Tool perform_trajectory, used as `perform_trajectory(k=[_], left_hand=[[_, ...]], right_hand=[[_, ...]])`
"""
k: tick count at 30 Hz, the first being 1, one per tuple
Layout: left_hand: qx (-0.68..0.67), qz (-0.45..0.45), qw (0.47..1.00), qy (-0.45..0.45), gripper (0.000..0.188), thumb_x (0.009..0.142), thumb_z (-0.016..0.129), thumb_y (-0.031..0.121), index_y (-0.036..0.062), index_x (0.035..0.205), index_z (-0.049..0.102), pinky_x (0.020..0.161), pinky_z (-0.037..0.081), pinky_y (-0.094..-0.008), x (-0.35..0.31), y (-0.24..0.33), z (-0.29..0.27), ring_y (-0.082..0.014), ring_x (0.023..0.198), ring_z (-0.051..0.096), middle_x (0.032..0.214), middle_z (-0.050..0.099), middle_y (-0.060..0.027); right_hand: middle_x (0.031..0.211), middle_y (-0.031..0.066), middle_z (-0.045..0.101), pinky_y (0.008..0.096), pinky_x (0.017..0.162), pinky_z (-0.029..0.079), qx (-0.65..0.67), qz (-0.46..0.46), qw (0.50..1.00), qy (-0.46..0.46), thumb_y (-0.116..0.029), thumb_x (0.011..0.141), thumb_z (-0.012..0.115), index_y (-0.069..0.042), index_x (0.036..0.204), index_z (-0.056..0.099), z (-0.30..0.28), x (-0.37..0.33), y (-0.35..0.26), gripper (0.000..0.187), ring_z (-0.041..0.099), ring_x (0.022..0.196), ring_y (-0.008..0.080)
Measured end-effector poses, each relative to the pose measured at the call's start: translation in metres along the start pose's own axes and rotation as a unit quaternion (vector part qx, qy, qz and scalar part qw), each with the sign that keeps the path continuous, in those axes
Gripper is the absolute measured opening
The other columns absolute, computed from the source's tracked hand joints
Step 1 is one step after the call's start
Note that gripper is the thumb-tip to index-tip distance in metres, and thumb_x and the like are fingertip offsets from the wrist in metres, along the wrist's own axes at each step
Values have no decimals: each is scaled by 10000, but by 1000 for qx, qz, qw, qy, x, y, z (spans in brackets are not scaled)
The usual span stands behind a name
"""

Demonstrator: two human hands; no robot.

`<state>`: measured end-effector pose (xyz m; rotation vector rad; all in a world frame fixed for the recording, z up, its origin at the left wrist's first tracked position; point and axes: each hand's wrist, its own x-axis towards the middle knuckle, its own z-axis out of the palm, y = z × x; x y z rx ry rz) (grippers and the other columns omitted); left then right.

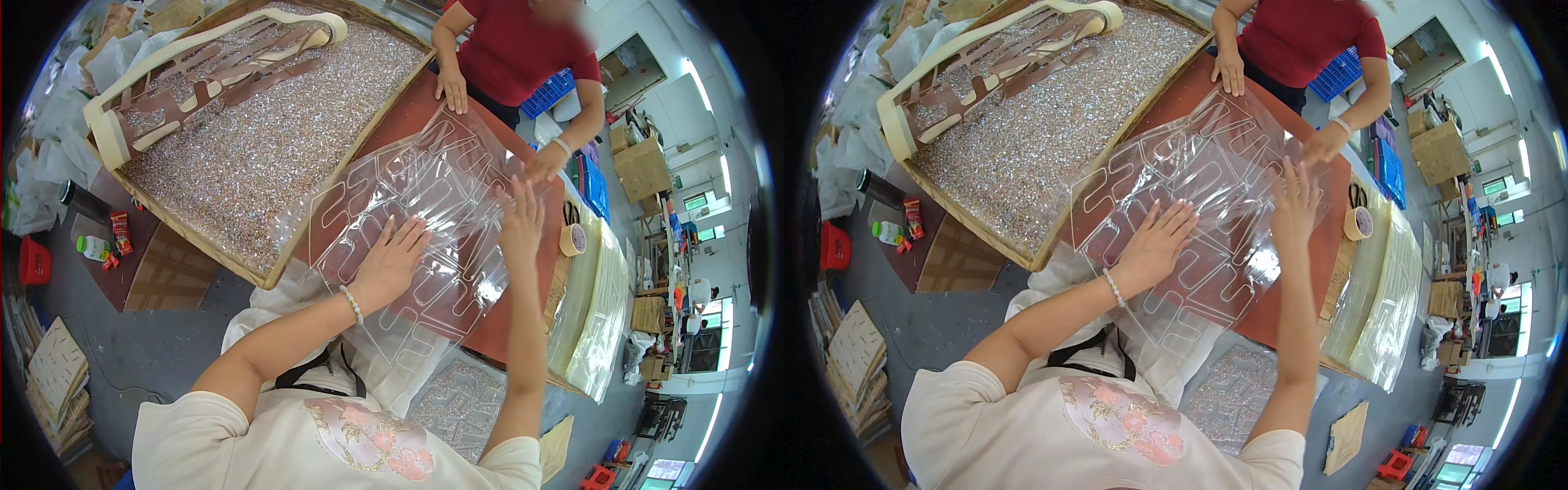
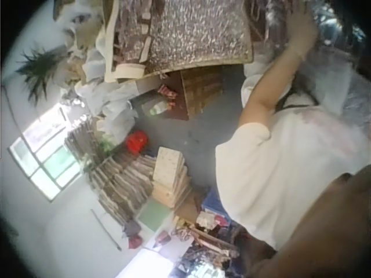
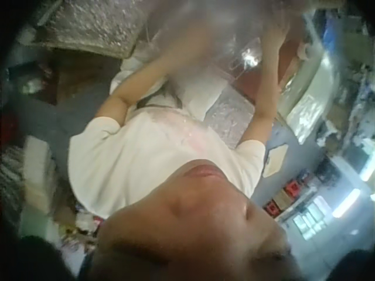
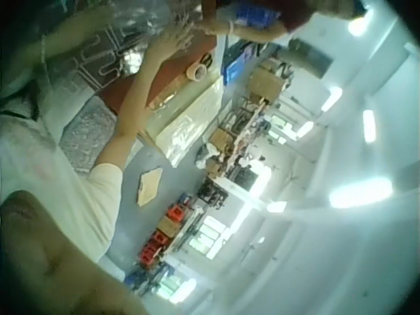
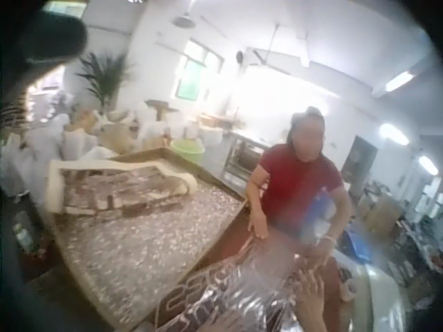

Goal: Applying shoe pattern components to a transparent adhesive sheet using a wooden frame.

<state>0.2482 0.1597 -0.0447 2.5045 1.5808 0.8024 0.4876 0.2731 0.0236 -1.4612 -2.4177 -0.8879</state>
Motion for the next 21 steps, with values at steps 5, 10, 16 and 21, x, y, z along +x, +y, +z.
perform_trajectory(k=[5,10,16,21], left_hand=[[-7,-8,1000,-7,456,949,461,203,38,1373,421,1145,198,-471,9,-8,6,-247,1370,310,1436,395,-107],[34,-5,999,-30,469,949,460,199,40,1386,401,1148,190,-475,12,-8,7,-241,1371,309,1438,396,-103],[-9,-14,1000,0,448,962,449,235,68,1376,425,1150,181,-473,7,1,9,-230,1371,309,1436,401,-88],[-7,-17,1000,16,453,972,439,299,74,1365,445,1150,174,-467,-8,26,6,-228,1366,318,1435,406,-82]], right_hand=[[1440,84,408,460,1156,208,-89,-153,981,-86,-80,803,527,-103,1123,634,39,52,77,339,291,1386,263],[1306,98,554,406,1164,230,-60,-303,941,-135,-99,805,521,-60,1149,619,63,53,120,359,400,1324,257],[1306,142,543,420,1072,354,121,36,990,-56,-10,810,485,-60,1292,525,77,-37,89,486,479,1247,307],[1344,180,503,430,1066,348,185,217,958,-33,11,849,410,-64,1317,500,66,-76,34,483,443,1276,338]])
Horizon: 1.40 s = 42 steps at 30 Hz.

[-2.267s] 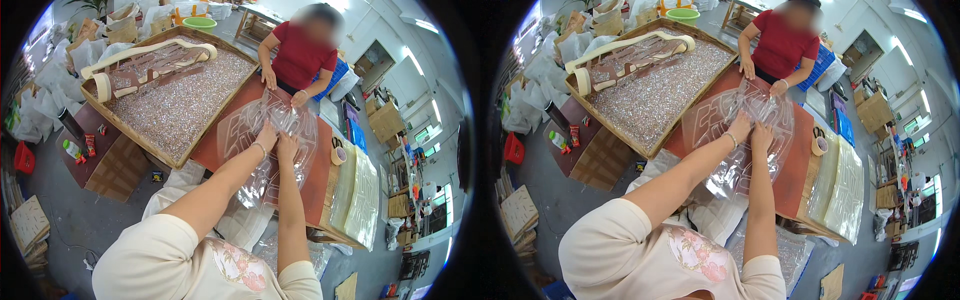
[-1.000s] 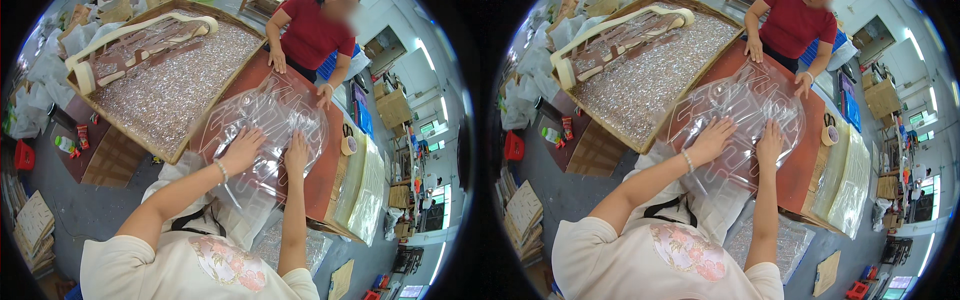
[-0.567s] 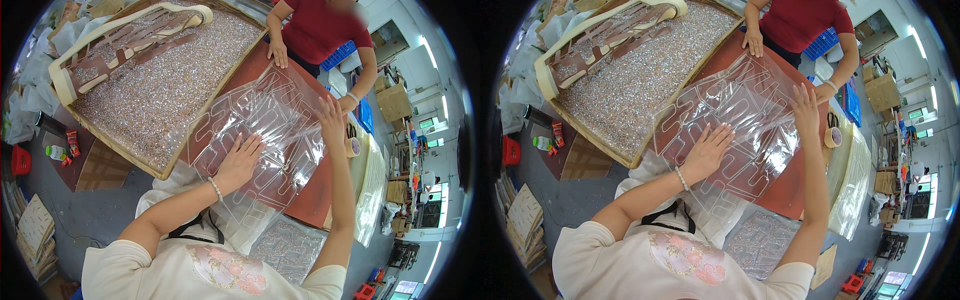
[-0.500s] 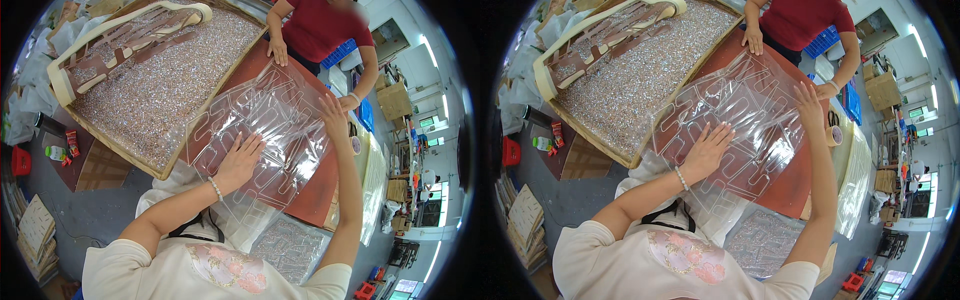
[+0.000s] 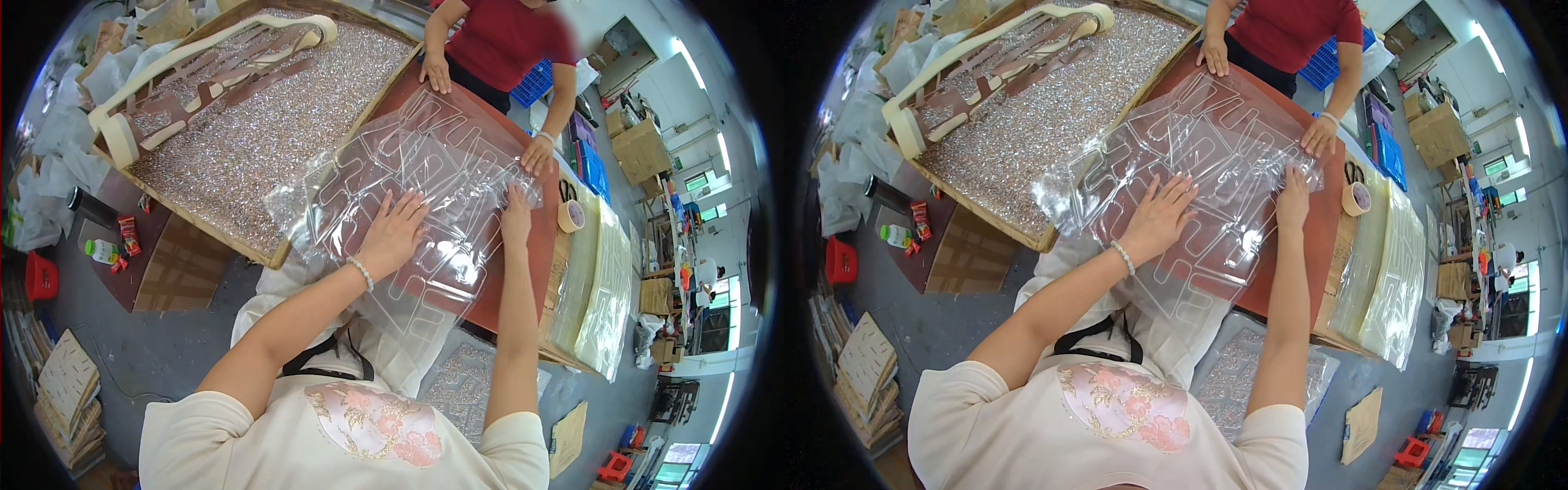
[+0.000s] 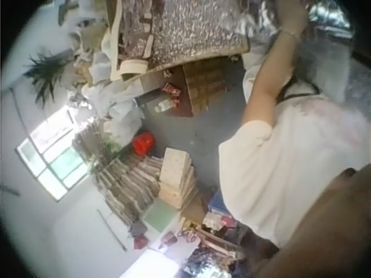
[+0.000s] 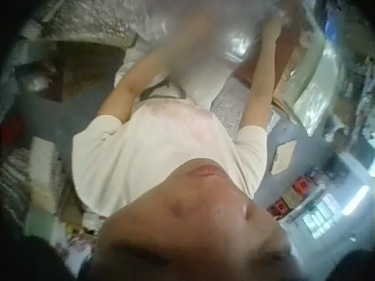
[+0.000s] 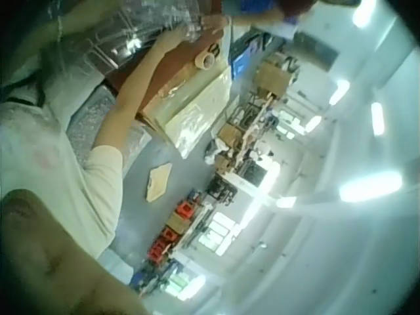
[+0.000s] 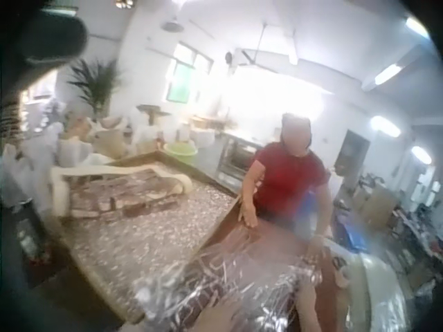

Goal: Applying shoe pattern components to a transparent adhesive sheet using a wooden frame.

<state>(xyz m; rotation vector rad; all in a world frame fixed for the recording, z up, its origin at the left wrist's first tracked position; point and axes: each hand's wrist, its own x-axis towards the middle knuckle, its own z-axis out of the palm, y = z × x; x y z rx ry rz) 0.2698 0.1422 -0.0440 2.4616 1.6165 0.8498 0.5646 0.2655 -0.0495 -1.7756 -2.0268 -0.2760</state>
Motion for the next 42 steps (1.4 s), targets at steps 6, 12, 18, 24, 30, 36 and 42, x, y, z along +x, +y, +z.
perform_trajectory(k=[6,12,18,24,30,36,42], left_hand=[[-16,-20,999,-32,444,967,448,292,106,1370,449,1155,153,-466,-23,33,-6,-225,1381,303,1454,394,-69],[-208,-22,976,-60,347,975,436,213,71,1264,564,1123,243,-436,-35,11,-33,-278,1340,375,1389,479,-117],[-248,61,967,-1,306,956,462,140,111,1225,606,1109,260,-494,-98,59,-95,-288,1297,437,1314,555,-90],[-63,179,982,26,318,935,486,123,122,1234,595,1135,187,-513,-207,105,-159,-245,1297,451,1307,567,-65],[72,257,964,-12,321,895,565,210,172,1210,613,1159,151,-498,-291,119,-206,-156,1279,463,1310,565,10],[51,377,922,73,313,897,587,282,183,1190,632,1158,198,-464,-271,96,-168,-139,1264,475,1316,554,53],[-12,430,903,-6,331,905,589,271,125,1201,620,1121,290,-464,-224,96,-154,-170,1273,467,1321,540,29]], right_hand=[[1366,210,476,451,1043,363,-42,49,998,6,-41,867,405,-39,1340,464,-35,-64,-31,476,443,1277,365],[1253,198,568,434,966,429,-124,67,990,23,-108,896,420,-15,1250,524,-85,-127,-83,381,524,1193,338],[1201,176,605,397,879,485,-125,100,987,-12,-93,877,447,-24,1253,529,-170,-227,-60,391,580,1105,304],[1204,194,596,421,896,467,-23,77,996,-35,51,791,482,-7,1252,516,-255,-356,-76,466,581,1080,351],[1276,174,564,408,1016,415,-29,60,996,-64,144,752,447,-10,1326,478,-308,-442,-126,595,529,1199,310],[1445,189,367,462,1084,320,-52,119,990,-62,32,837,513,-41,1401,397,-293,-442,-132,581,370,1333,337],[1481,223,278,575,1076,274,170,118,978,-40,-229,769,771,-55,1483,148,-244,-416,-195,964,265,1391,352]])
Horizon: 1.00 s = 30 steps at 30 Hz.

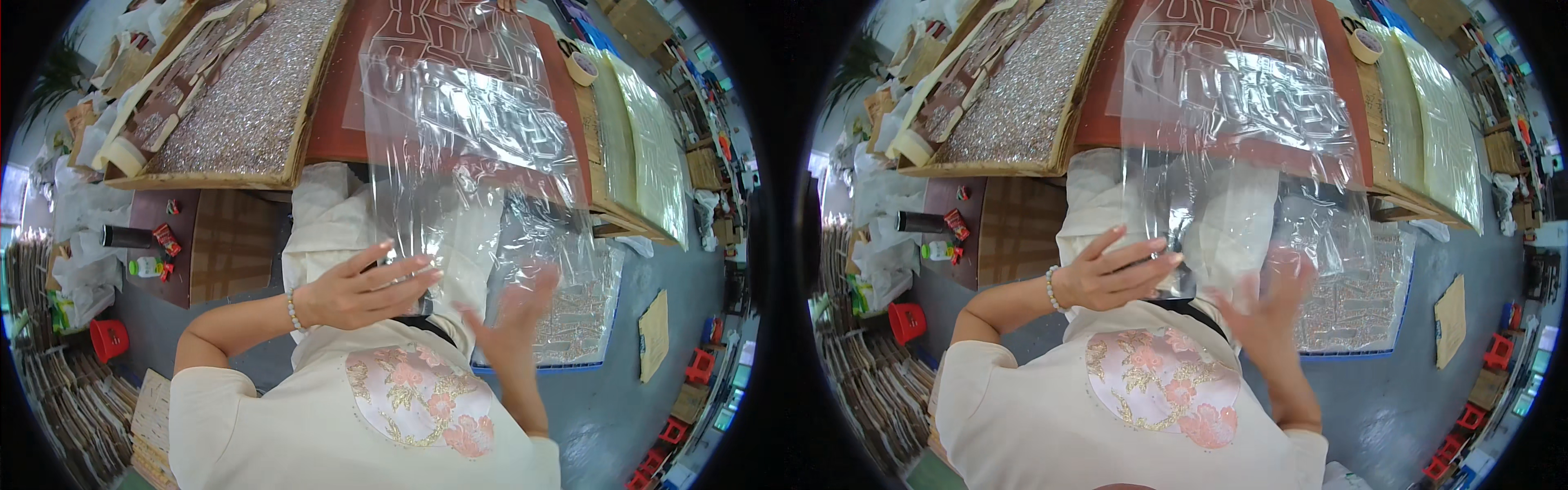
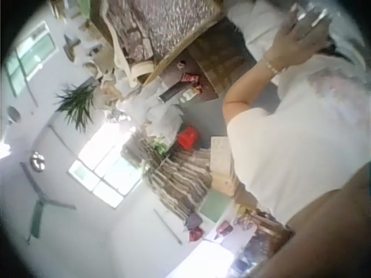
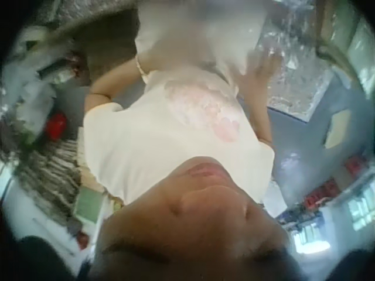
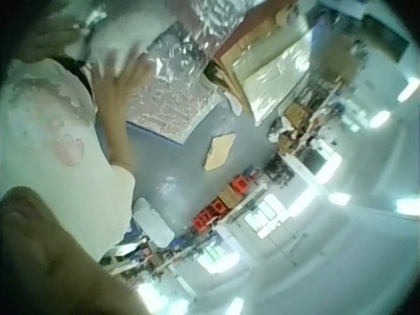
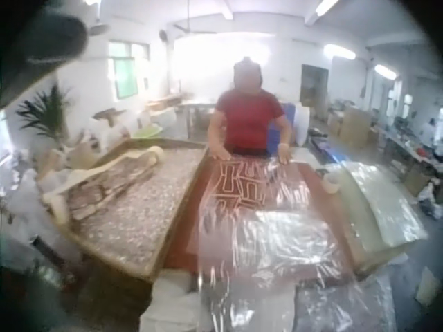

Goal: Applying shoe pattern components to a transparent adhesive sheet using a wooden frame.

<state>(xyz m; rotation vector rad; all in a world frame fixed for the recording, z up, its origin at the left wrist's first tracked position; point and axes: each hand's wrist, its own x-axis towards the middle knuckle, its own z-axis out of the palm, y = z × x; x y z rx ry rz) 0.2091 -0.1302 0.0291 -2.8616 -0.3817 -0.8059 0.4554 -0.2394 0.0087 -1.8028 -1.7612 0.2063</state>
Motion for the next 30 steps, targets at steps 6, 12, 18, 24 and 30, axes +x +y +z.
perform_trajectory(k=[6,12,18,24,30], left_hand=[[-2,72,983,169,406,850,643,417,168,1169,614,1145,214,-472,2,-53,41,-191,1203,518,1259,522,-4],[52,-96,989,-102,854,721,752,428,169,1426,344,1158,171,-488,61,-201,36,-288,1378,270,1481,296,-125],[53,-68,968,-236,920,756,697,483,215,1491,213,1173,126,-467,78,-301,88,-327,1427,169,1529,225,-147],[38,-52,971,-229,659,890,563,431,225,1462,309,1154,194,-449,65,-284,87,-364,1364,304,1462,349,-185],[17,-270,961,-62,463,925,518,223,162,1379,448,1108,291,-455,41,-155,123,-401,1297,388,1380,424,-247]], right_hand=[[1180,149,630,454,994,440,127,-258,958,13,-72,854,594,-58,1205,585,39,72,-8,351,592,1137,292],[1158,129,647,417,961,481,84,-307,946,63,-67,810,618,-70,1070,678,42,88,11,267,614,1105,281],[1177,128,637,408,954,491,88,-305,947,45,-73,759,645,-70,1088,678,36,76,11,331,606,1117,279],[1125,117,658,394,935,507,101,-309,946,18,-42,791,609,-59,1063,689,21,54,33,284,606,1115,280],[953,138,666,404,871,485,343,19,911,228,-154,904,545,-2,837,641,-9,7,58,192,625,942,283]])
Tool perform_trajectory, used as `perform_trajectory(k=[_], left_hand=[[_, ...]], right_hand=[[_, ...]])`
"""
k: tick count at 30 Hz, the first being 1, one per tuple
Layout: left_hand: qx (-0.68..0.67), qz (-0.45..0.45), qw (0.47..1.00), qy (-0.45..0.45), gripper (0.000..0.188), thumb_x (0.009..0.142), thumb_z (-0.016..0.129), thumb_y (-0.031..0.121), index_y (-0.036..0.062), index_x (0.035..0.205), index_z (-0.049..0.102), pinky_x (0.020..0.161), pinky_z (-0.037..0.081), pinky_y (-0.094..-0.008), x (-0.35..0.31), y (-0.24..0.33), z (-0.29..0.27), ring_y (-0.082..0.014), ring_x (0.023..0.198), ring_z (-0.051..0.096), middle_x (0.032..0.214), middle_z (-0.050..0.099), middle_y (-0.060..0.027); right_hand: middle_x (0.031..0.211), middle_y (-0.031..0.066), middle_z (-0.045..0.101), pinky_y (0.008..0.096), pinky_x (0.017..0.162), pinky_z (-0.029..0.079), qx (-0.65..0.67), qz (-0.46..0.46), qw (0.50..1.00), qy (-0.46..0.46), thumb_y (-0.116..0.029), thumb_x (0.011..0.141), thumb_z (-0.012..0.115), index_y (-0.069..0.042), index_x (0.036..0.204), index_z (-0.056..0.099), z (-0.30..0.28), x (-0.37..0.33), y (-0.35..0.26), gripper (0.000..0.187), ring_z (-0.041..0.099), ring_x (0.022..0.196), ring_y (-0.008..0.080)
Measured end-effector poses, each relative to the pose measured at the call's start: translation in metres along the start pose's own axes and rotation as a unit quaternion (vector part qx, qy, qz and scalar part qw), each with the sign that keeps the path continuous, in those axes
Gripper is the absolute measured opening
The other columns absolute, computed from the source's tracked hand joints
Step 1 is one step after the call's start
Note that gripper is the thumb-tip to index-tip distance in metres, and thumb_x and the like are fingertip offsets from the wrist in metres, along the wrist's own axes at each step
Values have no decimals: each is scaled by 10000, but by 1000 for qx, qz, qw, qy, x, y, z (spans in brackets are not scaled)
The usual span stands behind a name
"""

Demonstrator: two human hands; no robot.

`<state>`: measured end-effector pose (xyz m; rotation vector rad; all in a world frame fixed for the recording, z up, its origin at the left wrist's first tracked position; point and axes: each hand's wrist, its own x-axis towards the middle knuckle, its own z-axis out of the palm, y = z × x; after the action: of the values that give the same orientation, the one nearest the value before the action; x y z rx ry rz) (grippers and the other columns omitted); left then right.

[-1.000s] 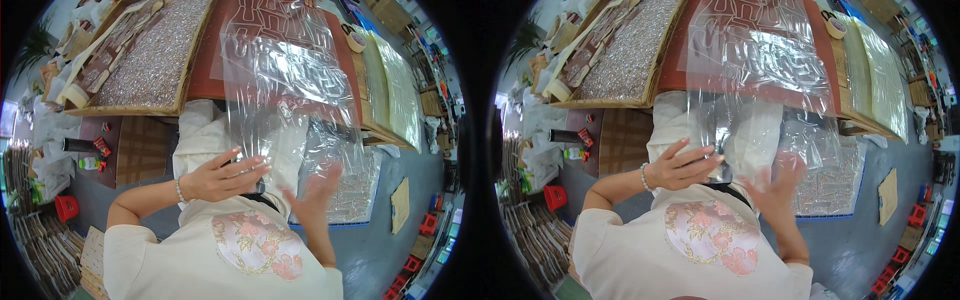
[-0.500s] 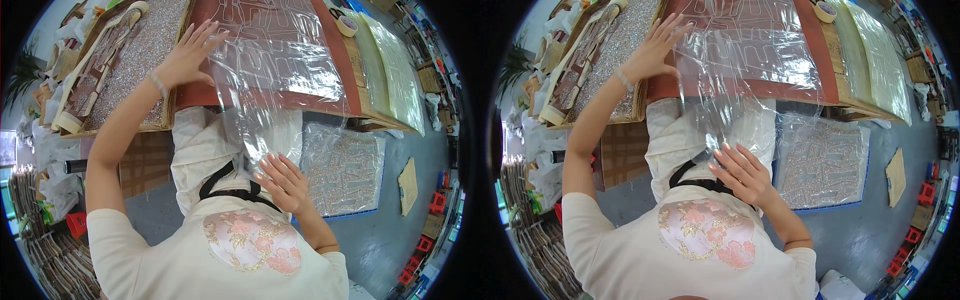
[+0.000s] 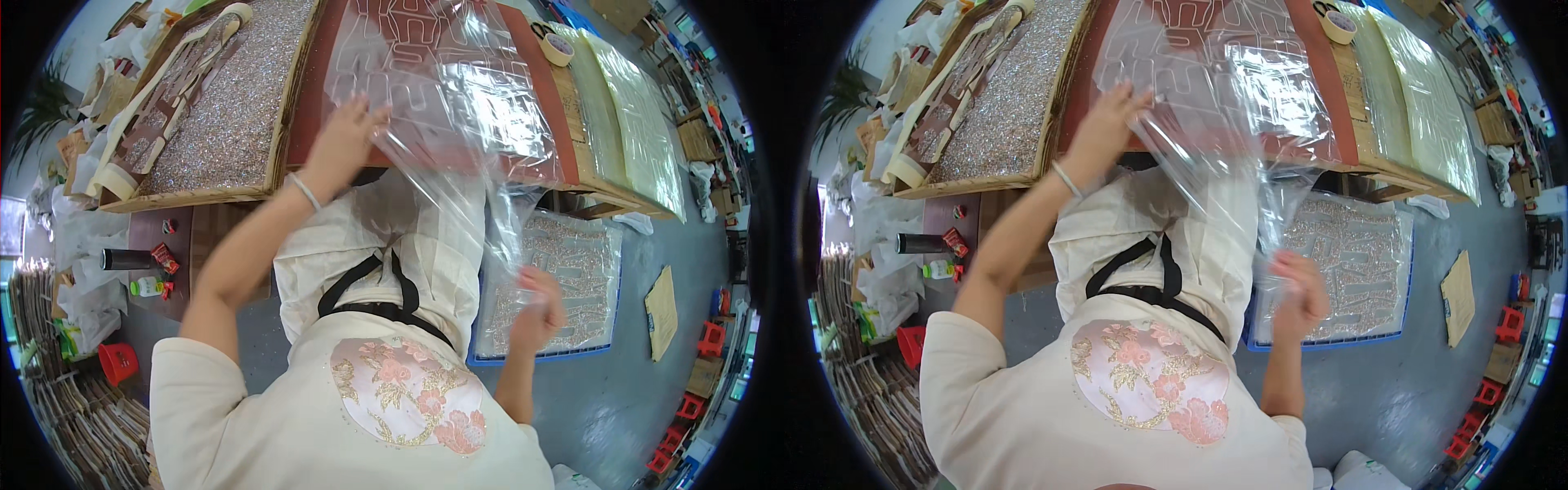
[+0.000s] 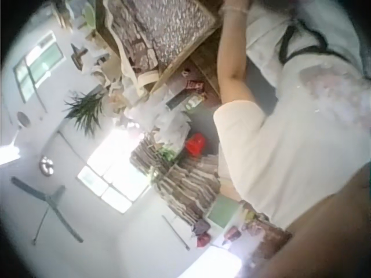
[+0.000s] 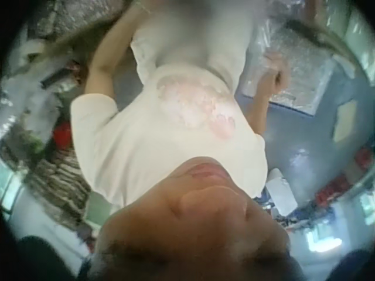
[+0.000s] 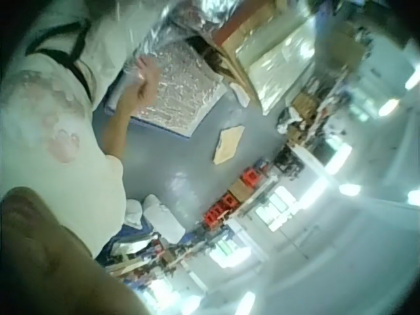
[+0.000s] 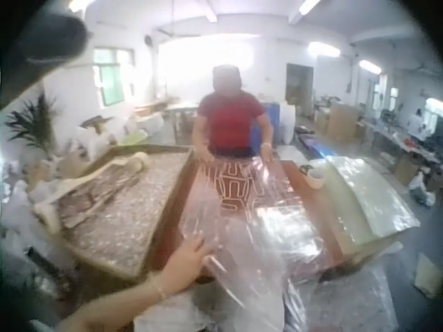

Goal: Applying shoe pattern components to a transparent adhesive sheet using a wooden frame.

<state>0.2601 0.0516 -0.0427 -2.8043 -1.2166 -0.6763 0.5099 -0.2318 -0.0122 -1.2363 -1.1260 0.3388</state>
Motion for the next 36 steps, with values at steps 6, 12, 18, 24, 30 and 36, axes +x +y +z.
perform_trajectory(k=[6,12,18,24,30,36], left_hand=[[-23,-64,997,43,516,882,560,183,107,1379,444,1106,288,-466,-56,133,-25,-387,1269,420,1320,462,-275],[-86,-45,995,32,577,848,609,180,109,1390,424,1064,328,-451,-43,114,-33,-361,1247,432,1350,428,-242],[-20,-120,984,126,577,836,633,160,156,1380,441,1088,266,-466,-3,25,-65,-328,1311,359,1413,399,-124],[84,93,989,77,371,814,645,137,112,1182,607,1125,273,-447,11,-10,-102,-258,1277,443,1227,594,-46],[119,201,972,35,306,839,538,113,68,1132,614,969,459,-386,-29,-3,-122,-258,1069,587,1097,639,-77],[146,253,955,45,370,820,524,124,-65,1131,588,829,526,-361,-79,79,-132,-288,895,660,1006,662,-198]], right_hand=[[807,52,503,351,785,427,50,-93,969,222,-281,987,440,-43,862,530,-74,4,-17,283,488,753,201],[671,20,362,298,611,319,-72,-221,922,311,-226,993,369,-82,792,462,-55,34,-5,265,357,603,157],[673,22,394,310,595,310,-39,-225,922,312,-225,999,359,-76,827,474,-47,38,2,256,380,615,158],[698,41,433,323,620,347,-16,-228,912,341,-231,997,374,-64,833,479,-47,48,-25,257,419,649,175],[745,59,470,330,722,394,-37,-168,883,436,-313,1004,403,-34,882,503,-56,44,-58,321,462,706,175],[816,87,531,322,815,389,5,-93,840,534,-365,1002,415,18,1020,543,-122,31,-47,405,499,783,185]])
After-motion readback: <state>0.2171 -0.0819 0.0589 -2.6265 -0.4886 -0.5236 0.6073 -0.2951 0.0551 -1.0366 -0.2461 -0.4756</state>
